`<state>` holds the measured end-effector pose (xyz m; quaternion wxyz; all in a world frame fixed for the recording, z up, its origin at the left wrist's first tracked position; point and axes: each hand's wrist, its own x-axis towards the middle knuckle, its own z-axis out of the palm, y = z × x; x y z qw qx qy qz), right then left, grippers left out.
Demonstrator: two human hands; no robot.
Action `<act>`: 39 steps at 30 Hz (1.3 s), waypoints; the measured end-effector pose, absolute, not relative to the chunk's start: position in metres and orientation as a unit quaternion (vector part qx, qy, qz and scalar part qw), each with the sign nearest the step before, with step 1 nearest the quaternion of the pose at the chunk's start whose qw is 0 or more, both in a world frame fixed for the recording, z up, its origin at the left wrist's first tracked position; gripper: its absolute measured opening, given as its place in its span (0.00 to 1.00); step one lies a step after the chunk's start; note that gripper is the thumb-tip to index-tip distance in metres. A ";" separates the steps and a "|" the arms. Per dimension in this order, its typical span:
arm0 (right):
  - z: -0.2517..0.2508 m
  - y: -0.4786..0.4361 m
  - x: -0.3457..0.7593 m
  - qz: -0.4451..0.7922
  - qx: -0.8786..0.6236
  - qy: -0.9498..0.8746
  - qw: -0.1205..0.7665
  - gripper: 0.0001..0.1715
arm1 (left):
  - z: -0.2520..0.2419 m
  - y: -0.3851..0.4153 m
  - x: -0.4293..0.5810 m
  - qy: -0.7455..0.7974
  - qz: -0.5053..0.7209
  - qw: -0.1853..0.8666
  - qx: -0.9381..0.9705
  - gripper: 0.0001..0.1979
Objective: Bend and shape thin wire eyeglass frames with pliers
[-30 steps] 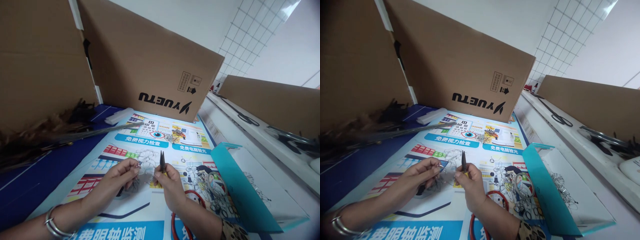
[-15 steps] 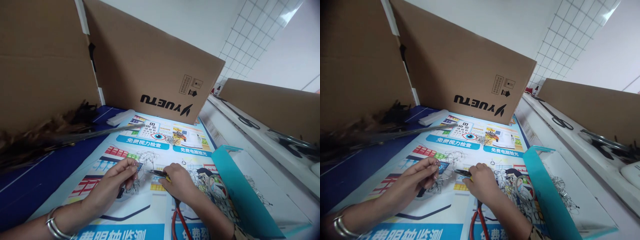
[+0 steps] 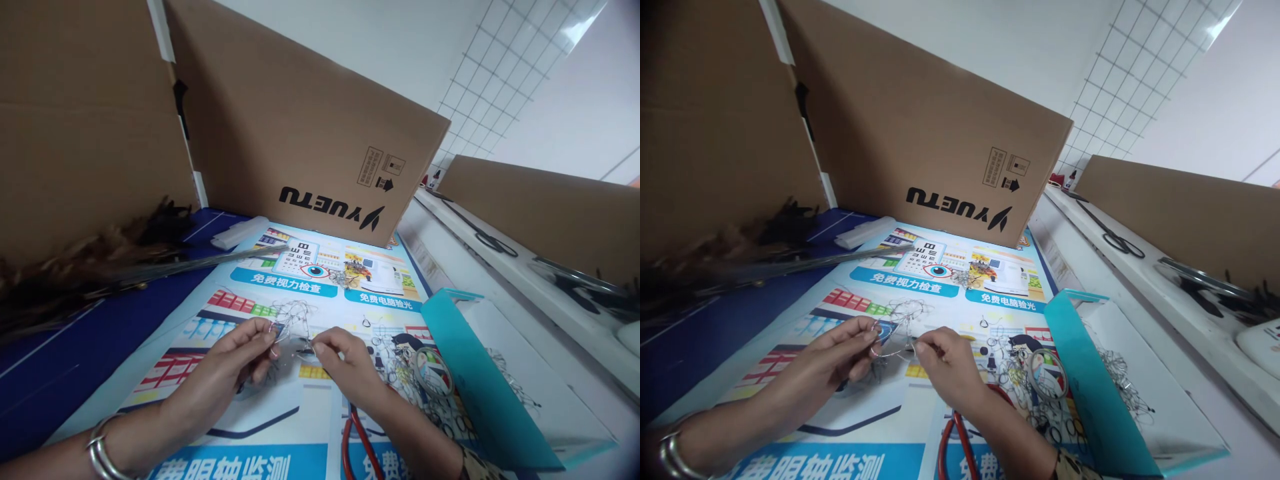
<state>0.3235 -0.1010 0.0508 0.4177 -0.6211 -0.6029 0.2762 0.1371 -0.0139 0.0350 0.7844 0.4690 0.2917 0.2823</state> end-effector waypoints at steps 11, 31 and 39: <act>0.040 -0.103 0.308 0.461 -0.541 -0.392 0.584 0.10 | 0.027 -0.020 0.139 0.280 0.223 0.764 0.536 0.12; 0.072 -0.098 0.304 0.508 -0.540 -0.428 0.517 0.06 | 0.045 0.006 0.130 0.266 0.275 0.560 0.735 0.09; 0.097 -0.076 0.297 0.389 -0.586 -0.521 0.484 0.06 | 0.085 0.009 0.120 0.270 0.255 0.484 0.792 0.10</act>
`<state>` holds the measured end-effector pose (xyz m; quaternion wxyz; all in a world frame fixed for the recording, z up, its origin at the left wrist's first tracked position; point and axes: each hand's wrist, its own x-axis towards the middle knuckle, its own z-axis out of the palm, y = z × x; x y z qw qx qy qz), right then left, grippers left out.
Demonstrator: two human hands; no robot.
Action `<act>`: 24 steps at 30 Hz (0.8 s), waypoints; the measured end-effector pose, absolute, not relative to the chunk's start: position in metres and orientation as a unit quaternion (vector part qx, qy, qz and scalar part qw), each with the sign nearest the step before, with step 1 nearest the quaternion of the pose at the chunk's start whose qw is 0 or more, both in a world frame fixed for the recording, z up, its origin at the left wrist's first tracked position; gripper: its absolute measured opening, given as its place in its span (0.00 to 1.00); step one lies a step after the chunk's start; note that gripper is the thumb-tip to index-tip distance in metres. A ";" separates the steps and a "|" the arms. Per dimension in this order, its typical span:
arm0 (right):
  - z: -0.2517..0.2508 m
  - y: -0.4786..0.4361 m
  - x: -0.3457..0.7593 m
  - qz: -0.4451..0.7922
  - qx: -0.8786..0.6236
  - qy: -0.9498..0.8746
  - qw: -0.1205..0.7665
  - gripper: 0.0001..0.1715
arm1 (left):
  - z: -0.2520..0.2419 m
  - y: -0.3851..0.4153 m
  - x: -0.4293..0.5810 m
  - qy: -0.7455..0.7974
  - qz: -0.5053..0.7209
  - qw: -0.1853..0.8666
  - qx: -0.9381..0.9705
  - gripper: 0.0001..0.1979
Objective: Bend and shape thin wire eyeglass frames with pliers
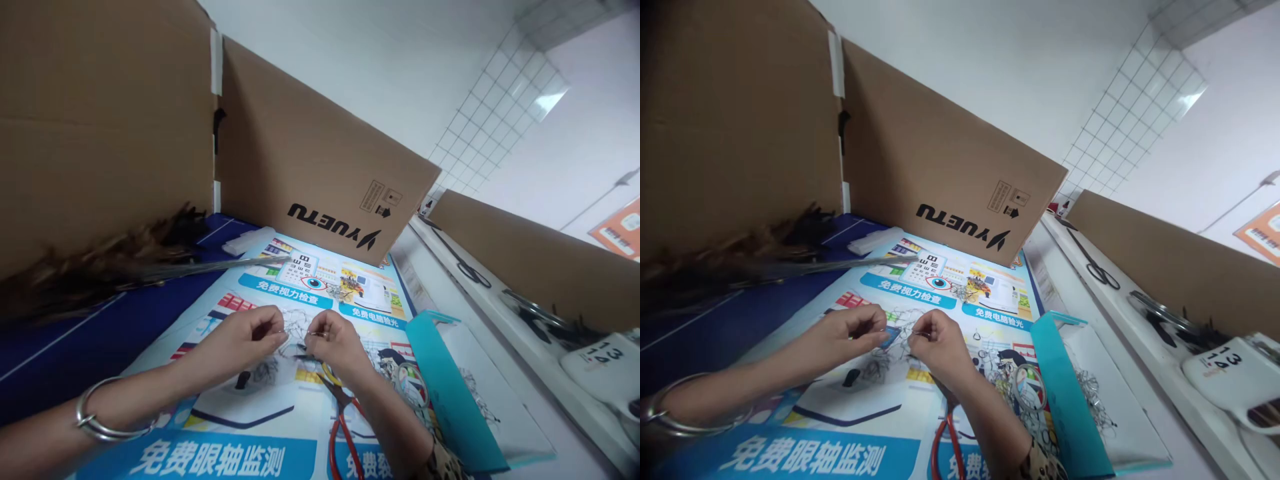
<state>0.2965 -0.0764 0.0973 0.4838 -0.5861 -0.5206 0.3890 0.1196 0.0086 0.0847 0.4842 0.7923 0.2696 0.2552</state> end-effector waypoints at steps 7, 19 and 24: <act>0.126 -0.069 0.282 0.048 -0.638 -0.665 0.385 0.16 | 0.122 0.008 0.113 0.237 0.251 0.575 0.742 0.11; 0.165 -0.069 0.300 0.491 -0.479 -0.602 0.407 0.09 | 0.150 -0.009 0.087 0.218 0.273 0.708 0.614 0.07; 0.175 -0.070 0.303 0.509 -0.427 -0.618 0.421 0.12 | 0.170 -0.015 0.094 0.187 0.270 0.704 0.629 0.06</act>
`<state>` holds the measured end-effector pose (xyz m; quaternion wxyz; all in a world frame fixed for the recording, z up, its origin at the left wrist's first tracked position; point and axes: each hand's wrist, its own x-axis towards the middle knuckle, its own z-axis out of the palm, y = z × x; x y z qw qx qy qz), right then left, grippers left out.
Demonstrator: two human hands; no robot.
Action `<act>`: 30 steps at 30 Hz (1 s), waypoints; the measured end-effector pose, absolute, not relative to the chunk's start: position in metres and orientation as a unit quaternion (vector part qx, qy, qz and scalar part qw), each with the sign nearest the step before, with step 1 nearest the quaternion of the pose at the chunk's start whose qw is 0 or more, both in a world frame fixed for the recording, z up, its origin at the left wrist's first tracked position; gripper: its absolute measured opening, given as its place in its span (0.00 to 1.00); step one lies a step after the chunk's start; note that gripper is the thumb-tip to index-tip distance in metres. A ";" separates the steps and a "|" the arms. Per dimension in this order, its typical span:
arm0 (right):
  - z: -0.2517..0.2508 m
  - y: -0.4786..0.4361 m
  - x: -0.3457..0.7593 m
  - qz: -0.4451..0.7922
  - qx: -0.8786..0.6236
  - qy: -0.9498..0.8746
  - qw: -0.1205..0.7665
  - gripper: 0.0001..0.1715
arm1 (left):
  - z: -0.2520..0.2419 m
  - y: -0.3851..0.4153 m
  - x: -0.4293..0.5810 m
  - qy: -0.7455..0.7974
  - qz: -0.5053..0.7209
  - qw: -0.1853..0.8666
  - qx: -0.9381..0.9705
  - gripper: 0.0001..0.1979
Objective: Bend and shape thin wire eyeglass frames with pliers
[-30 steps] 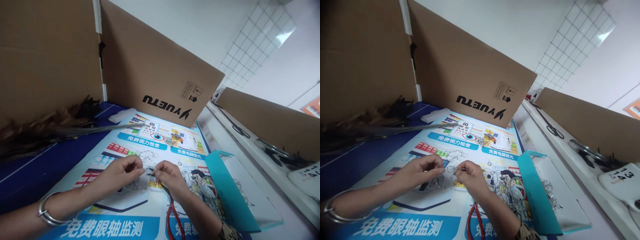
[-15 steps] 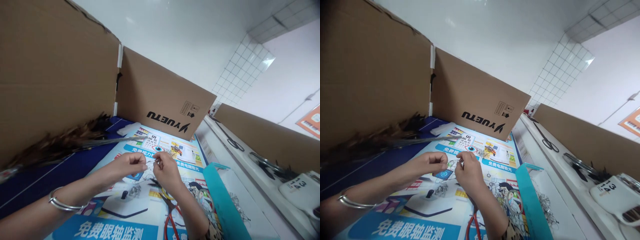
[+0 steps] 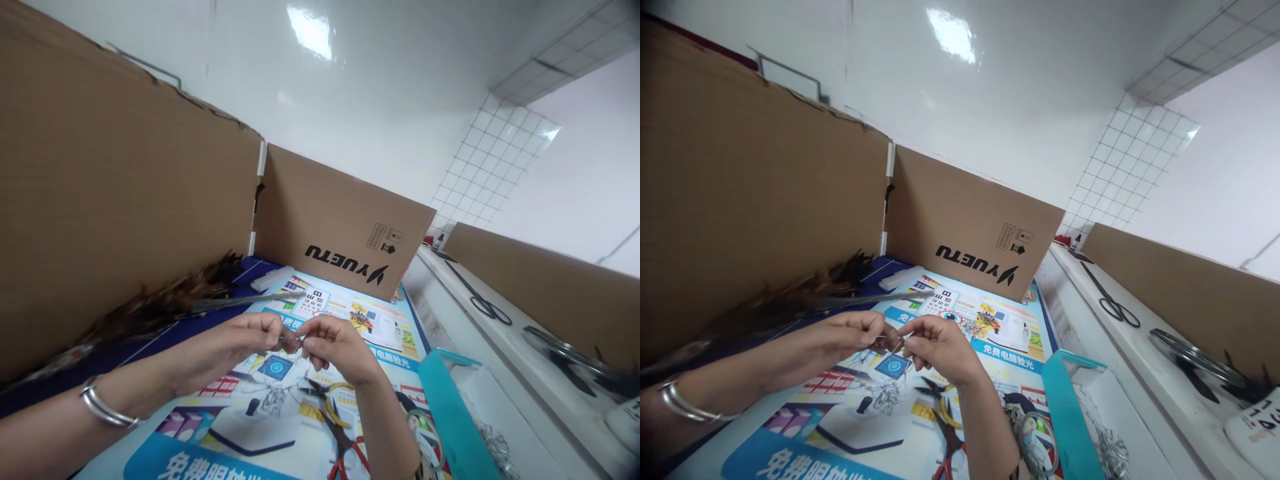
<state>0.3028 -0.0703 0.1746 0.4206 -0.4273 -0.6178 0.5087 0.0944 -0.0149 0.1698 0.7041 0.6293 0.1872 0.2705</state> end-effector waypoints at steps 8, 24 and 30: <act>0.192 -0.079 0.325 0.480 -0.362 -0.597 0.531 0.09 | 0.183 -0.022 0.133 0.084 0.296 0.787 0.535 0.08; 0.177 -0.064 0.317 0.492 -0.390 -0.533 0.567 0.14 | 0.169 0.003 0.135 0.189 0.358 0.647 0.646 0.08; 0.172 -0.065 0.304 0.499 -0.398 -0.531 0.558 0.16 | 0.169 0.010 0.126 0.202 0.358 0.566 0.715 0.07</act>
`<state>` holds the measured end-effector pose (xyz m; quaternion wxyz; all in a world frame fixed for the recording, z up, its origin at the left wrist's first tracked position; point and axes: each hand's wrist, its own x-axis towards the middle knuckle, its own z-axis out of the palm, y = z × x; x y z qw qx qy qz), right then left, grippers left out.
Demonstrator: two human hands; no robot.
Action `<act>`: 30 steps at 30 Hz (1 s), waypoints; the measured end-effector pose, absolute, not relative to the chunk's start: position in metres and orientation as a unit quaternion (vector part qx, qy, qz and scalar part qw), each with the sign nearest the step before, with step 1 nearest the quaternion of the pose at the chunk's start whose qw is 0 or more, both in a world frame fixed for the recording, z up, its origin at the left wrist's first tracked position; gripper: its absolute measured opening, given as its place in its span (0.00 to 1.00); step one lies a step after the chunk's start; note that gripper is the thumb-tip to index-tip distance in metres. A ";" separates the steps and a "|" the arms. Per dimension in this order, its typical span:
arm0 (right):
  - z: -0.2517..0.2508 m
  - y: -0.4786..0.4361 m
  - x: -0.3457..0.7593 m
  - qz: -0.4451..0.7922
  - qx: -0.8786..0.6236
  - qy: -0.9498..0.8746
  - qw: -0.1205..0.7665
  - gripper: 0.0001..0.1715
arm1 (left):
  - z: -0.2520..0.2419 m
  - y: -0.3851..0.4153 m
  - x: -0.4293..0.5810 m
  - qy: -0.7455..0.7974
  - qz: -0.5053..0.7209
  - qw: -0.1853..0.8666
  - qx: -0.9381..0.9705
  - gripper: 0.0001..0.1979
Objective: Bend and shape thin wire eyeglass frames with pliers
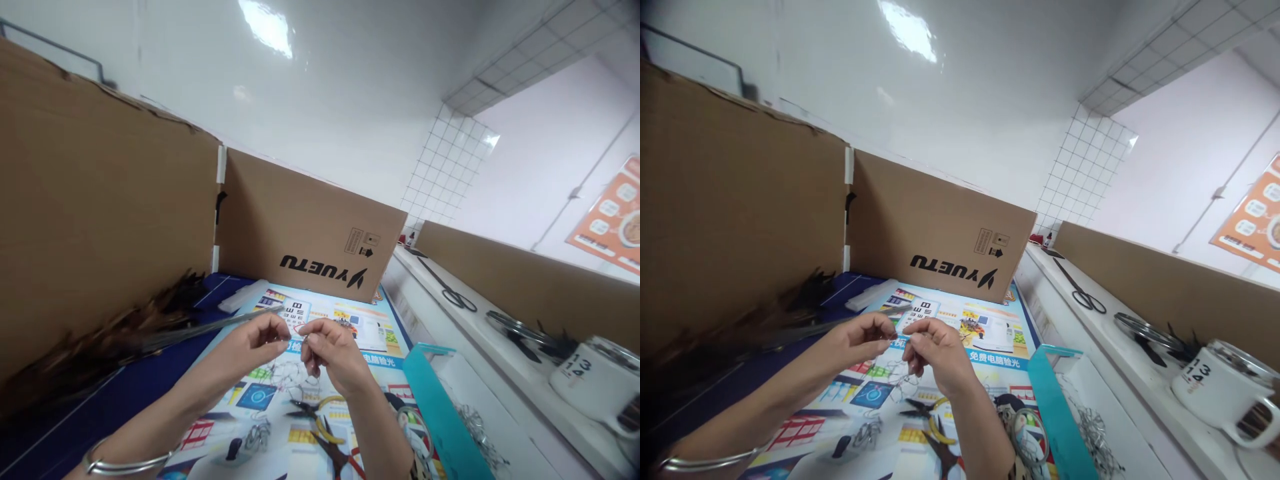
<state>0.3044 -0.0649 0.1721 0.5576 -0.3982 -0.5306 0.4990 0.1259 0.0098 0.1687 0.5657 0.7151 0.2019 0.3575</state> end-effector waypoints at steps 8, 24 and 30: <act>0.170 -0.066 0.294 0.497 -0.416 -0.544 0.533 0.20 | 0.170 0.010 0.120 0.209 0.361 0.513 0.750 0.13; 0.189 -0.095 0.276 0.253 -0.513 -0.698 0.431 0.37 | 0.182 -0.008 0.116 0.236 0.414 0.423 0.770 0.11; 0.187 -0.103 0.265 0.110 -0.552 -0.685 0.462 0.23 | 0.185 -0.017 0.116 0.225 0.400 0.412 0.788 0.13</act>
